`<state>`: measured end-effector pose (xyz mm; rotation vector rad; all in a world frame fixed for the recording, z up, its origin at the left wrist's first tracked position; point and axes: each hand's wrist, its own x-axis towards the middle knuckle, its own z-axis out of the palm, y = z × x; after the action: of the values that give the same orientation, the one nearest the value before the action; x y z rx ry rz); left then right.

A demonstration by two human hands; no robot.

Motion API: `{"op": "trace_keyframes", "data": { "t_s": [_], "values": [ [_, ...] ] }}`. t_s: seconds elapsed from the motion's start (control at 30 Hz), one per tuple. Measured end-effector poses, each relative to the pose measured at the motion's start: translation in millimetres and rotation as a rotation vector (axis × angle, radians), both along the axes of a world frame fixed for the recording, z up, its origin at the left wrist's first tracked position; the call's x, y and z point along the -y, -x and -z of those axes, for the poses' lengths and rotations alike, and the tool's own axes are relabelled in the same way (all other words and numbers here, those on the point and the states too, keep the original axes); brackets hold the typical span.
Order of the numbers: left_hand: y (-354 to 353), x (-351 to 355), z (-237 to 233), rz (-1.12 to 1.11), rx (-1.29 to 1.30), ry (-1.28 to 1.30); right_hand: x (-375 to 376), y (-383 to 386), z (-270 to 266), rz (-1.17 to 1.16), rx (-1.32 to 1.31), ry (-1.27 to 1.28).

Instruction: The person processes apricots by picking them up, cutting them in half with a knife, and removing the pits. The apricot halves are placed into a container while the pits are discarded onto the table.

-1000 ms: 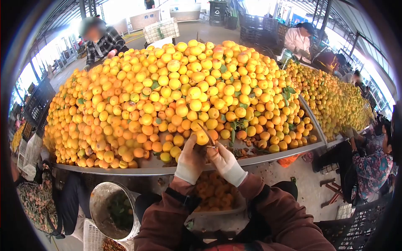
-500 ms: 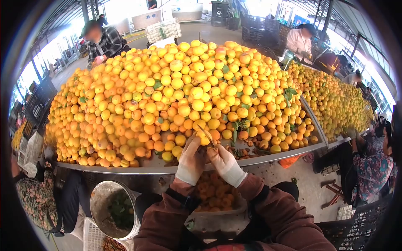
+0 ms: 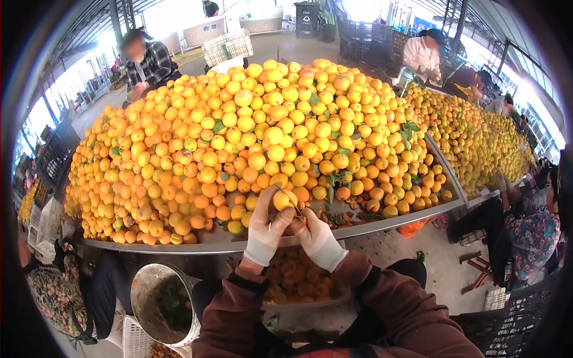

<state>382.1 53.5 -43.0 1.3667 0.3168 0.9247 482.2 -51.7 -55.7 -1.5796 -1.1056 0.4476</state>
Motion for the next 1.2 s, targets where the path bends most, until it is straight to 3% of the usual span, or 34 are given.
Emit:
{"op": "trace_keyframes", "data": {
  "t_s": [0.03,0.1,0.17,0.57,0.8,0.9,1.0,1.1,1.2],
  "values": [
    [1,-2,1,-0.048,-0.038,-0.128,-1,0,-1,0.001,-0.002,-0.01],
    [-1,2,5,-0.053,-0.009,-0.07,0,1,-11,-0.01,0.022,0.119],
    [-9,-1,22,0.017,0.052,0.336,-8,0,9,0.003,0.062,0.07],
    [1,1,8,-0.056,-0.054,0.31,-16,5,19,0.032,0.106,0.119],
    [-4,-2,15,-0.203,0.059,0.081,-23,3,19,0.0,0.107,0.15],
    [-3,-8,17,-0.174,-0.008,0.021,-24,4,18,-0.02,0.095,0.135],
    [0,-8,13,-0.061,0.02,0.125,-20,2,11,-0.02,0.061,0.086],
    [3,-8,18,-0.01,-0.055,0.014,-18,2,19,0.01,0.08,0.077],
    [4,-9,24,-0.011,-0.105,0.122,-16,2,20,0.028,0.099,0.122]
  ]
}}
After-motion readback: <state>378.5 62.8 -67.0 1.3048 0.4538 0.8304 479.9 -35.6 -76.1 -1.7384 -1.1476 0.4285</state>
